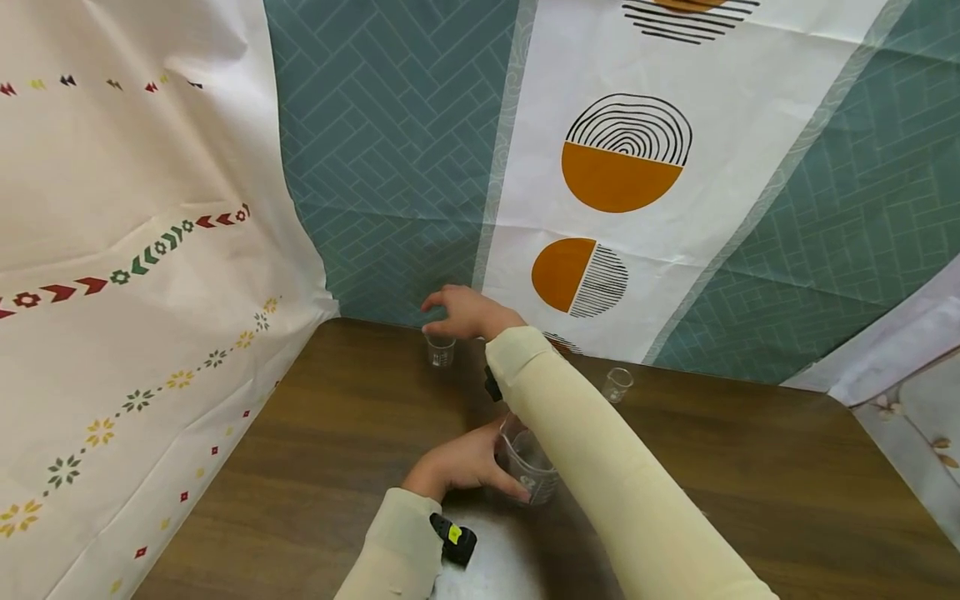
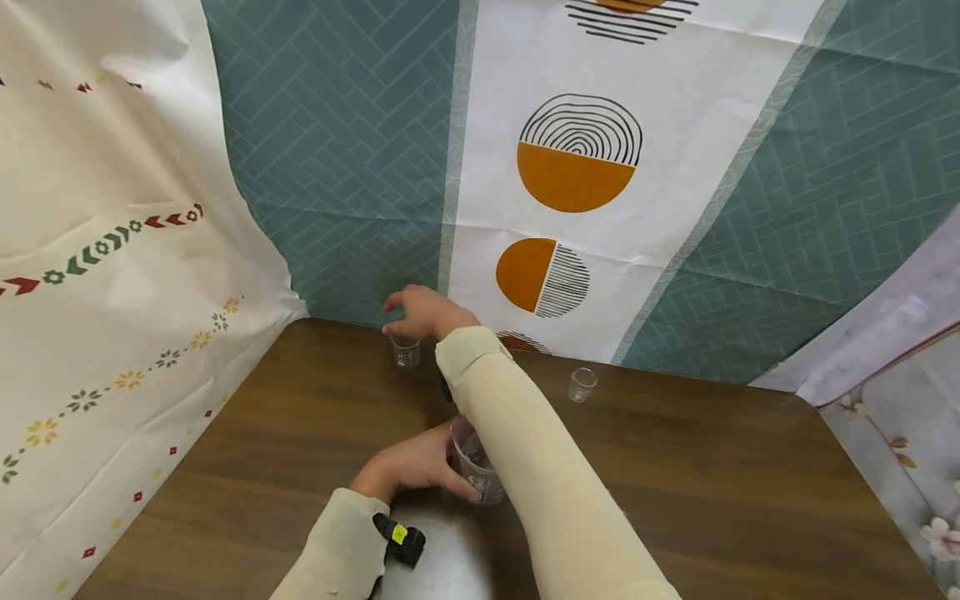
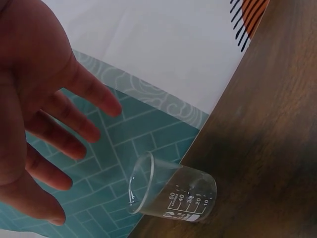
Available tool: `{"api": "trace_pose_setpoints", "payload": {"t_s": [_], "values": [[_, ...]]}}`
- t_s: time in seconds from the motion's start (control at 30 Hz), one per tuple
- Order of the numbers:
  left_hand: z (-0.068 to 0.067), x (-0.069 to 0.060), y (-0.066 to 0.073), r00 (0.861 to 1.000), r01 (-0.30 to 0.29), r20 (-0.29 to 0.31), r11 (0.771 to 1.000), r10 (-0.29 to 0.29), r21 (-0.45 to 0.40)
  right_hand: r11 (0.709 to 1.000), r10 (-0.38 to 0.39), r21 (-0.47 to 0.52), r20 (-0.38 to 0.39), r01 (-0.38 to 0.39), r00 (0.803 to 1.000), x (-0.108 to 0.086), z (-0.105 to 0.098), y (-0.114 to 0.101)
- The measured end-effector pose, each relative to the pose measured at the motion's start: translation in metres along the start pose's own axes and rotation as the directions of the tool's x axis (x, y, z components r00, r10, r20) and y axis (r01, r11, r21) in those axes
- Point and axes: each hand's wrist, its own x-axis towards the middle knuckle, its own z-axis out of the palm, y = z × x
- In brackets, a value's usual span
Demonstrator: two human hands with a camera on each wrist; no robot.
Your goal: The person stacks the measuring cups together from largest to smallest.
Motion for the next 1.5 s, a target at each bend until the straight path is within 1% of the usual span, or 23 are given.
{"api": "trace_pose_setpoints", "payload": {"t_s": [0.2,0.37,0.57,0.7,0.8,1.03,1.13,1.37,1.5], "values": [[0.000,0.000,0.000,1.000,0.018,-0.001,1.000,-0.018,-0.008,1.000,0.023,-0.010,0.033,-0.022,0.999,0.003,0.003,0.001],[0.000,0.000,0.001,1.000,0.031,0.004,0.999,-0.031,-0.034,0.999,0.040,-0.018,0.068,-0.039,0.997,0.006,0.005,0.002],[0.000,0.000,0.000,0.999,0.047,0.019,0.996,-0.046,-0.078,0.999,0.043,0.000,0.102,-0.043,0.994,0.011,0.012,0.003],[0.002,0.000,-0.001,0.998,0.057,0.014,0.996,-0.056,-0.072,0.999,0.048,-0.013,0.123,-0.047,0.991,0.014,0.019,0.002],[0.002,-0.001,-0.001,0.998,0.063,0.004,0.997,-0.063,-0.051,0.998,0.057,-0.029,0.132,-0.053,0.990,0.015,0.023,0.002],[0.000,-0.002,0.000,0.993,0.115,-0.020,0.993,-0.115,-0.011,0.997,0.062,-0.044,0.132,-0.056,0.989,0.019,0.027,0.000],[-0.001,-0.002,0.002,0.992,0.127,-0.021,0.992,-0.127,-0.003,0.997,0.063,-0.043,0.139,-0.057,0.988,0.020,0.027,0.001],[-0.001,-0.001,0.001,0.993,0.122,-0.003,0.992,-0.122,-0.024,0.997,0.061,-0.064,0.145,-0.052,0.988,0.022,0.028,0.001],[-0.001,-0.002,0.000,0.992,0.126,0.001,0.991,-0.126,-0.033,0.997,0.065,-0.060,0.143,-0.057,0.988,0.022,0.030,0.001]]}}
